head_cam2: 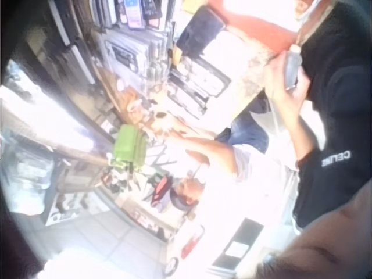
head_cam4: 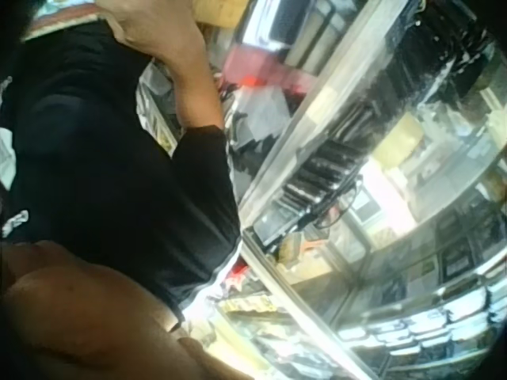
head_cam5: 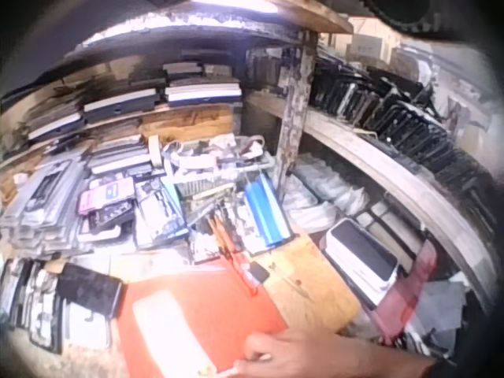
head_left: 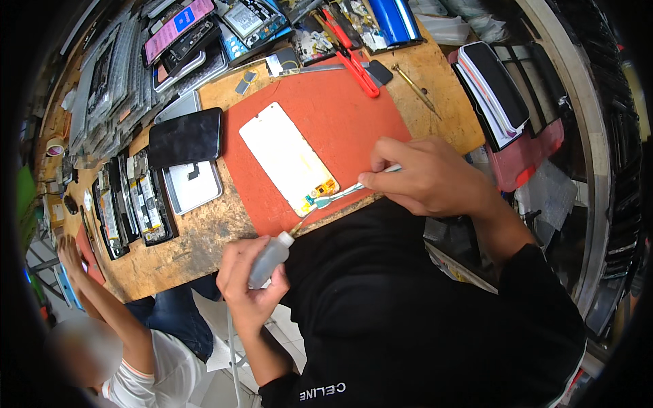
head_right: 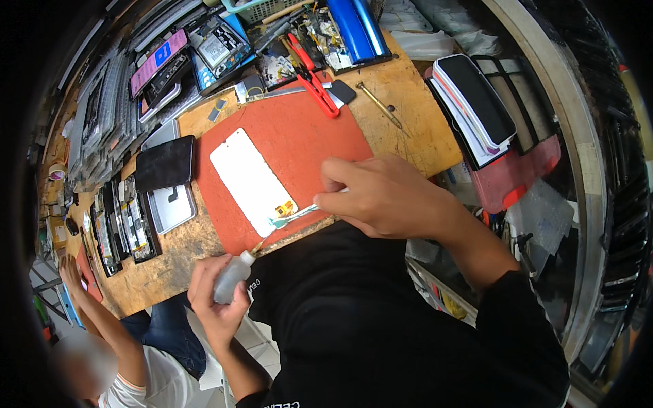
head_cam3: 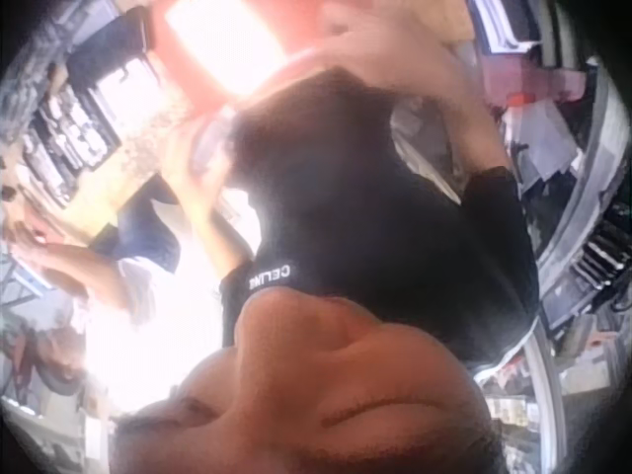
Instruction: The person cleans a smartphone back panel with a toothbrush and liquid, then writes on it with a marker. They wrap the panel in bubble wrap and place it on the table. The person then picks up a black smartphone, removes its back cover, and inspects the internal components.
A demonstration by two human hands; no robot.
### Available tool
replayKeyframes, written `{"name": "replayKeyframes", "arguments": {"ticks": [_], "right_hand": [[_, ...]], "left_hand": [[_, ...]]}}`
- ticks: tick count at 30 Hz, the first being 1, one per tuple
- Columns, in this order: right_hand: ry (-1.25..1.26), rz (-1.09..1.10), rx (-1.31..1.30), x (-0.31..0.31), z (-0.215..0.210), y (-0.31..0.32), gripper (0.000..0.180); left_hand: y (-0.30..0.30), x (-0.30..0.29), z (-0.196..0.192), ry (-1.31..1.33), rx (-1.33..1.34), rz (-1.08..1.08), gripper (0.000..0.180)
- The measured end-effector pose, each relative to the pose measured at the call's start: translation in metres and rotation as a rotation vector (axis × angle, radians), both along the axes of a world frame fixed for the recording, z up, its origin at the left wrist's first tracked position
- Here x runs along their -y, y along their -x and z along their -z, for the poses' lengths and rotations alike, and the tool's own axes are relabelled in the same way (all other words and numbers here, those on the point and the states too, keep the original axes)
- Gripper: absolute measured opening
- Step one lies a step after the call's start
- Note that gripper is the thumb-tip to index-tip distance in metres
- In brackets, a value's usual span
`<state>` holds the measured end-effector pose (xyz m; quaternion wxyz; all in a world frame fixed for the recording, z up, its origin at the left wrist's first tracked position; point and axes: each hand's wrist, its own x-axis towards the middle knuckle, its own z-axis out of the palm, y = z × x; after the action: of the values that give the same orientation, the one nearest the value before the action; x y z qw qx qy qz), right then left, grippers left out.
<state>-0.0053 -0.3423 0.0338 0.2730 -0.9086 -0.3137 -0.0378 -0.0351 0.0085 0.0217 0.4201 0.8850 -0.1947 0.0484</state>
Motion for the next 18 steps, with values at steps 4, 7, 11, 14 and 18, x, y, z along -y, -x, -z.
{"name": "replayKeyframes", "arguments": {"ticks": [4, 7, 11, 14, 18], "right_hand": [[0.07, -0.094, 0.01, -0.016, -0.001, -0.008, 0.015], [0.073, -0.035, -0.033, -0.006, -0.017, -0.011, 0.017], [0.092, -0.001, -0.017, -0.004, -0.023, -0.011, 0.017], [0.049, -0.042, 0.017, -0.015, -0.016, -0.011, 0.017], [0.092, -0.005, -0.003, -0.006, -0.021, -0.011, 0.016]], "left_hand": [[0.008, -0.029, -0.005, 0.034, -0.019, -0.131, 0.043], [0.015, -0.043, -0.005, 0.143, -0.017, -0.221, 0.047], [0.02, -0.039, 0.002, 0.238, -0.067, -0.232, 0.047], [0.018, -0.031, 0.005, 0.137, -0.07, -0.209, 0.048], [0.015, -0.027, 0.003, 0.198, -0.029, -0.171, 0.046]]}}
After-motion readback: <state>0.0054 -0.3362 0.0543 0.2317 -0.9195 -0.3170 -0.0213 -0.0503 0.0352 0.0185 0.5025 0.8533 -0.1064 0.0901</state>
